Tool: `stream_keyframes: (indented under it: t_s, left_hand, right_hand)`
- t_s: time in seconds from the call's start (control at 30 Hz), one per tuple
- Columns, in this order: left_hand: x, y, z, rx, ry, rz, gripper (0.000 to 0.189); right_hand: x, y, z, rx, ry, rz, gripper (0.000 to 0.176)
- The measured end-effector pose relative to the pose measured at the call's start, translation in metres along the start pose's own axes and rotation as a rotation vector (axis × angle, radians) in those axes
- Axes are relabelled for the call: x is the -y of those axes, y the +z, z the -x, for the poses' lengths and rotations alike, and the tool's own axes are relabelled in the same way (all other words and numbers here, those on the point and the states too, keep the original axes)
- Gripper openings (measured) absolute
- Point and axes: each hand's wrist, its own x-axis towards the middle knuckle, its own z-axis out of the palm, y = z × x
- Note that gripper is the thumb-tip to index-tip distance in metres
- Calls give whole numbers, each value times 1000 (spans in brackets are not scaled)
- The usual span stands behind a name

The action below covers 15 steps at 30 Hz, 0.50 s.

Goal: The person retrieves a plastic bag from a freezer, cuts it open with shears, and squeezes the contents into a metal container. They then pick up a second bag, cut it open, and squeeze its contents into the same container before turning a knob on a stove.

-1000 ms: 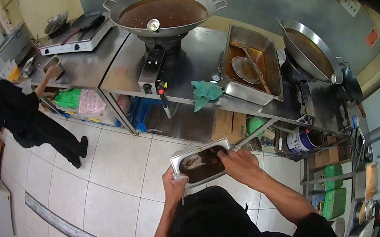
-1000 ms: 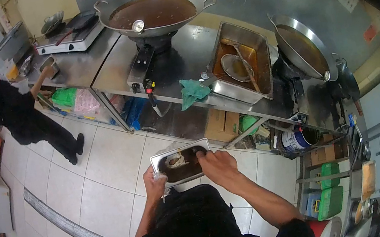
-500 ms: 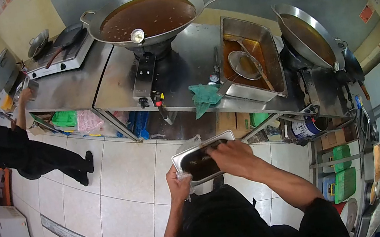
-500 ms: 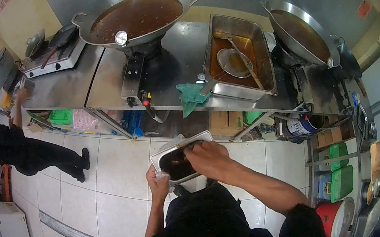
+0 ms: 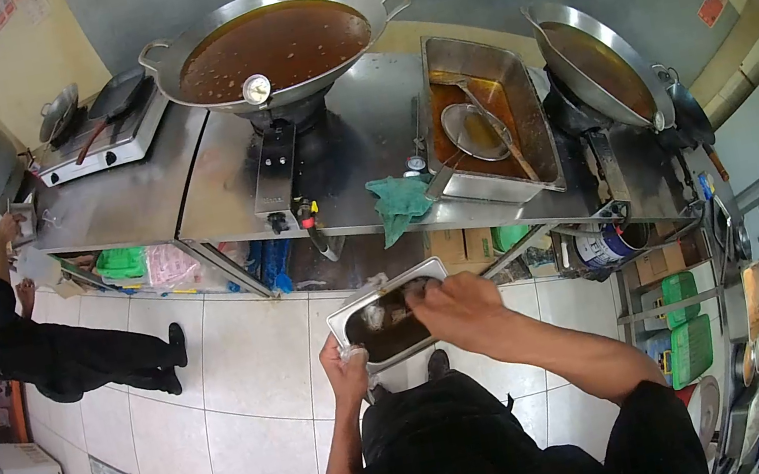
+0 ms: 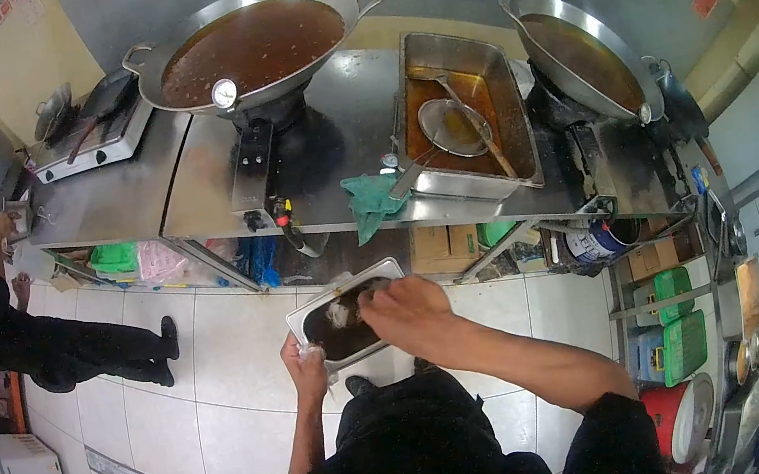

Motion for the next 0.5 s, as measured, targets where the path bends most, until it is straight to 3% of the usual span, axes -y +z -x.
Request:
stream_keyframes:
  t_s: [0.1, 0.23, 0.33, 0.47, 0.5]
  left_hand:
    - [-1, -5, -5, -5, 18, 10, 37]
    - [-1, -1, -9, -54, 30, 22, 38]
    - [-4, 1, -11, -94, 45, 86, 37]
    - [-16, 0, -16, -118, 58, 133, 38]
    - [-19, -2, -17, -115, 51, 125, 38]
  right_hand:
    - [2, 6, -10, 84, 115, 64, 22]
    - [21, 38, -20, -162, 79, -80, 22]
    - [41, 31, -27, -100, 84, -146, 24]
    - [33, 41, -28, -347, -123, -49, 30]
    - [33, 38, -30, -306, -172, -1, 31]
